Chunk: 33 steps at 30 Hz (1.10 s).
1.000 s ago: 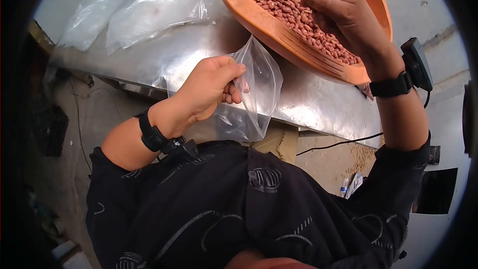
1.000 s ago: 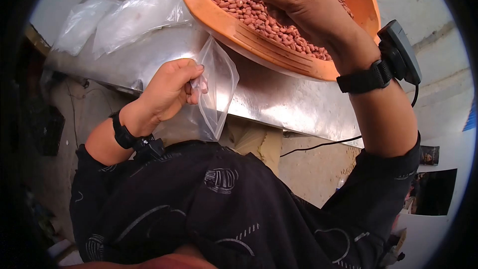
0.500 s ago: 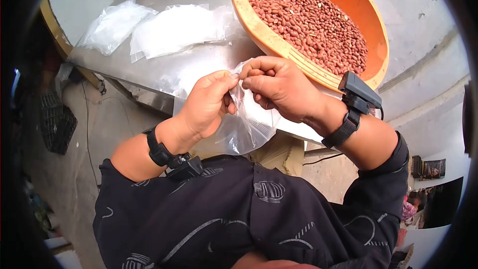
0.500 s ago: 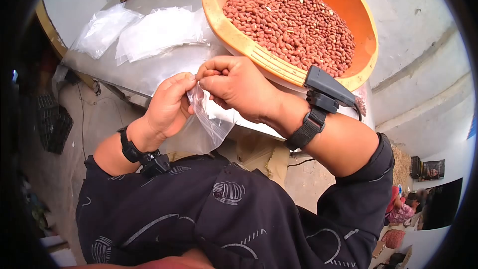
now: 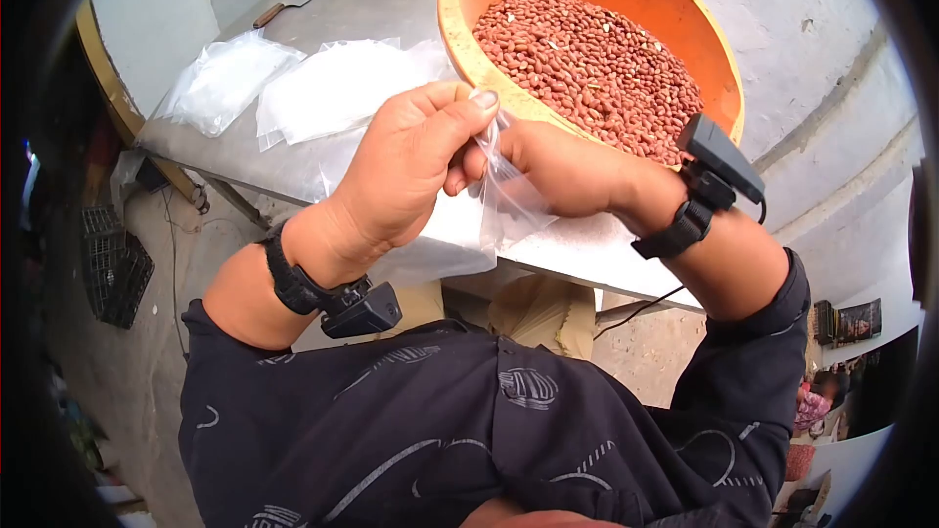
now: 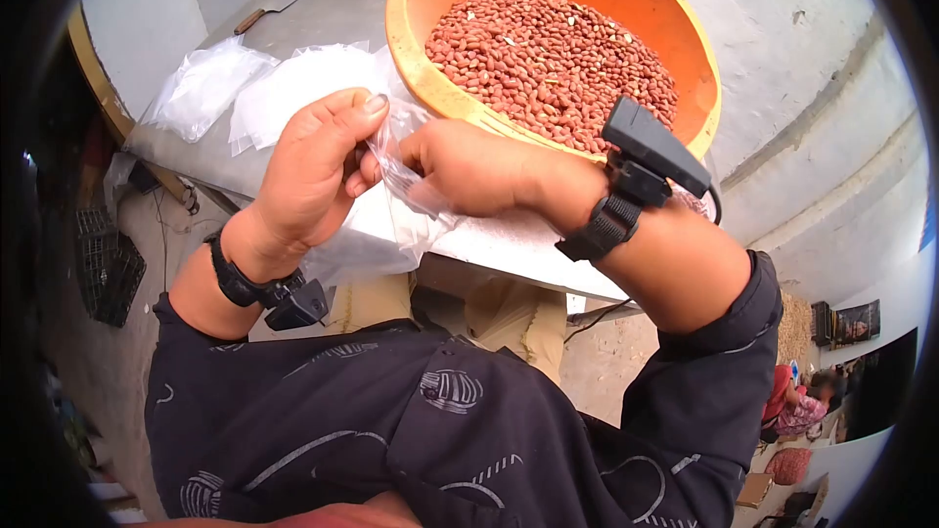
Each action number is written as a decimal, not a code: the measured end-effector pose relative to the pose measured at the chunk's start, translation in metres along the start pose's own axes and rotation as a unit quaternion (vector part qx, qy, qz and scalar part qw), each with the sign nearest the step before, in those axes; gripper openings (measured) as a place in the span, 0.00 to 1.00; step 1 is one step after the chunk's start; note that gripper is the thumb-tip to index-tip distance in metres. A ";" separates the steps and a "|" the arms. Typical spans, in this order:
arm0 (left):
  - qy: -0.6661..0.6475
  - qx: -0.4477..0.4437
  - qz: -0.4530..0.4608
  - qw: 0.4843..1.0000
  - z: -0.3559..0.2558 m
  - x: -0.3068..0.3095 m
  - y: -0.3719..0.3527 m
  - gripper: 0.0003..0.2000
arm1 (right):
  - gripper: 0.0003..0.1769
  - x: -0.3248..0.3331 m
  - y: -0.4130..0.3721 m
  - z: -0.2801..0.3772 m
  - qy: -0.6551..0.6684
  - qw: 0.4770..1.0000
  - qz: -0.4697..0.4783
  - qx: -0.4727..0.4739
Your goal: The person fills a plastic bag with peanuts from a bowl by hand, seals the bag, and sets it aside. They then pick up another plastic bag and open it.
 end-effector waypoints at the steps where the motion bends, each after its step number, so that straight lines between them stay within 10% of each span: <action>1: 0.002 -0.018 0.004 1.000 -0.010 -0.003 0.003 0.11 | 0.11 0.008 0.003 0.002 0.015 0.999 -0.027 0.041; 8: -0.042 -0.028 0.023 0.998 -0.025 0.007 0.030 0.10 | 0.06 0.093 0.016 0.037 -0.306 0.949 -0.045 -0.055; 14: -0.101 0.042 -0.017 0.994 -0.009 0.009 0.037 0.09 | 0.11 0.078 0.032 0.016 0.049 0.991 -0.075 -0.099; 27: -0.021 0.036 -0.128 0.991 -0.019 0.066 0.038 0.08 | 0.34 0.068 0.035 0.009 0.002 0.998 0.028 0.055; 33: -0.025 0.026 -0.087 0.996 -0.026 0.097 0.048 0.08 | 0.11 0.077 0.032 0.020 -0.189 0.978 -0.007 0.093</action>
Point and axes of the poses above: each hand's wrist, its own y-axis towards the middle knuckle, its own x-axis out of the back of the hand, z = x × y, the point moved 2 cm from there along y, towards the middle knuckle, and after that the axes turned 1 degree about -z, right-handed, at the moved point
